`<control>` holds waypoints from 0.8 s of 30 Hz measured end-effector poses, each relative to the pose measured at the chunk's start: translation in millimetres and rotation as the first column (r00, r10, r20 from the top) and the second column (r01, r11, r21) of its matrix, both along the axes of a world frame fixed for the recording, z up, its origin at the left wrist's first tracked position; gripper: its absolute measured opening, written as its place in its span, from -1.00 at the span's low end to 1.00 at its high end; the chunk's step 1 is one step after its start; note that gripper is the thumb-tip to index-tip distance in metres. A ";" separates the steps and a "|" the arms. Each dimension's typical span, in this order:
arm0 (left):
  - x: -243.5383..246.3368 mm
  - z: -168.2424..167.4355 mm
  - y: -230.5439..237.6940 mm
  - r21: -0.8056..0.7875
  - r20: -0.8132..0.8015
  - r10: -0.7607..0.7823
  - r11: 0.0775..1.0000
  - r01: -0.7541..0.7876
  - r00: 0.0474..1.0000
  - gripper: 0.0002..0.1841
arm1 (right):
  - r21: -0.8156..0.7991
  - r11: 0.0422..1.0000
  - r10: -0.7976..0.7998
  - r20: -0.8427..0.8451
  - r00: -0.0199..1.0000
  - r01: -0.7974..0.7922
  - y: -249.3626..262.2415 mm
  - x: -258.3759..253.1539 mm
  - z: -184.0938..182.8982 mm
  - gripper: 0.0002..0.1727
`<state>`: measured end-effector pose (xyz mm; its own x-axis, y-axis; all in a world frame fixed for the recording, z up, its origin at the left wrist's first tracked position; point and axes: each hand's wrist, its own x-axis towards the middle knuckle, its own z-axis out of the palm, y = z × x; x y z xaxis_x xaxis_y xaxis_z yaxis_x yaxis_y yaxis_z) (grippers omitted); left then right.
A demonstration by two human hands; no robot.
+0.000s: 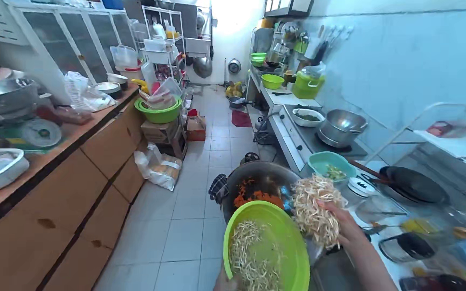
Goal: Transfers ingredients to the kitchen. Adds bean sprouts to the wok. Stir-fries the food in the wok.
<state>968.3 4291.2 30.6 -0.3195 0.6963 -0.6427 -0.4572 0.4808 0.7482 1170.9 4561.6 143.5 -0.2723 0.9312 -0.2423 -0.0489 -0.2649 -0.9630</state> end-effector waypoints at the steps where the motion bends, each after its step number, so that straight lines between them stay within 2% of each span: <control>1: -10.9 1.0 4.0 -0.029 -0.011 0.008 1.000 -0.009 1.000 -0.13 | 0.007 1.000 -0.016 0.071 0.997 0.016 18.0 -5.4 -4.8 -0.55; 4: -41.0 -4.6 10.4 -0.002 -0.065 0.030 1.000 -0.030 0.997 -0.12 | 0.174 0.985 -0.055 0.314 0.948 -0.001 69.5 -26.3 -38.1 -0.21; 6: -56.8 -7.1 11.9 0.019 -0.083 0.066 0.998 -0.065 0.994 -0.18 | 0.249 0.956 0.003 0.524 0.852 -0.156 99.1 -41.2 -74.6 -0.03; 7: -61.8 -6.6 11.7 0.018 -0.086 0.089 0.996 -0.088 0.992 -0.22 | 0.214 0.933 0.091 0.639 0.764 -0.290 111.8 -45.6 -94.3 0.04; 9: -68.4 -3.6 12.4 0.015 -0.076 0.138 0.990 -0.137 0.988 -0.30 | 0.035 0.838 0.298 0.807 0.510 -0.545 136.3 -51.0 -130.8 0.16; 10: -71.5 -2.1 14.5 0.018 -0.071 0.156 0.988 -0.155 0.985 -0.31 | -0.064 0.794 0.358 0.853 0.379 -0.605 145.1 -55.9 -140.3 0.21; 11: -74.0 -1.3 17.0 0.020 -0.069 0.170 0.985 -0.169 0.983 -0.32 | -0.128 0.772 0.376 0.882 0.285 -0.623 149.8 -61.9 -142.4 0.18; 12: -75.4 -0.9 19.9 0.021 -0.071 0.185 0.983 -0.184 0.980 -0.34 | -0.121 0.778 0.348 0.900 0.263 -0.617 148.7 -68.0 -136.7 0.04; 13: -76.1 1.3 23.1 0.023 -0.069 0.196 0.981 -0.195 0.978 -0.33 | -0.046 0.804 0.286 0.904 0.318 -0.593 142.0 -74.9 -123.1 -0.19; 15: -74.7 4.1 31.6 0.033 -0.079 0.226 0.974 -0.224 0.971 -0.34 | 0.226 0.829 0.116 0.826 0.552 -0.512 116.6 -92.6 -86.2 -0.63; 16: -73.7 4.1 37.6 0.044 -0.086 0.240 0.970 -0.237 0.967 -0.34 | 0.344 0.812 0.072 0.742 0.666 -0.471 101.9 -104.1 -68.8 -0.73; 17: -72.8 3.3 44.8 0.057 -0.091 0.252 0.967 -0.247 0.964 -0.33 | 0.400 0.795 0.102 0.652 0.751 -0.455 87.8 -116.8 -55.2 -0.75; 18: -71.4 2.8 53.4 0.064 -0.095 0.260 0.965 -0.254 0.961 -0.31 | 0.391 0.786 0.196 0.577 0.793 -0.479 75.3 -129.6 -45.6 -0.75; 19: -69.7 3.5 63.0 0.065 -0.100 0.256 0.966 -0.251 0.961 -0.30 | 0.351 0.768 0.291 0.554 0.780 -0.536 66.8 -141.8 -41.7 -0.72; 21: -67.7 9.1 82.4 0.076 -0.116 0.189 0.980 -0.181 0.975 -0.28 | 0.281 0.692 0.376 0.646 0.664 -0.665 64.8 -162.8 -52.6 -0.62; 22: -66.5 12.3 92.6 0.094 -0.137 0.134 0.988 -0.122 0.981 -0.29 | 0.290 0.661 0.349 0.698 0.625 -0.692 67.2 -172.2 -64.6 -0.56; 24: -65.1 19.0 115.7 0.154 -0.188 0.036 0.988 -0.006 0.982 -0.27 | 0.425 0.575 0.237 0.731 0.640 -0.699 66.0 -187.2 -86.0 -0.54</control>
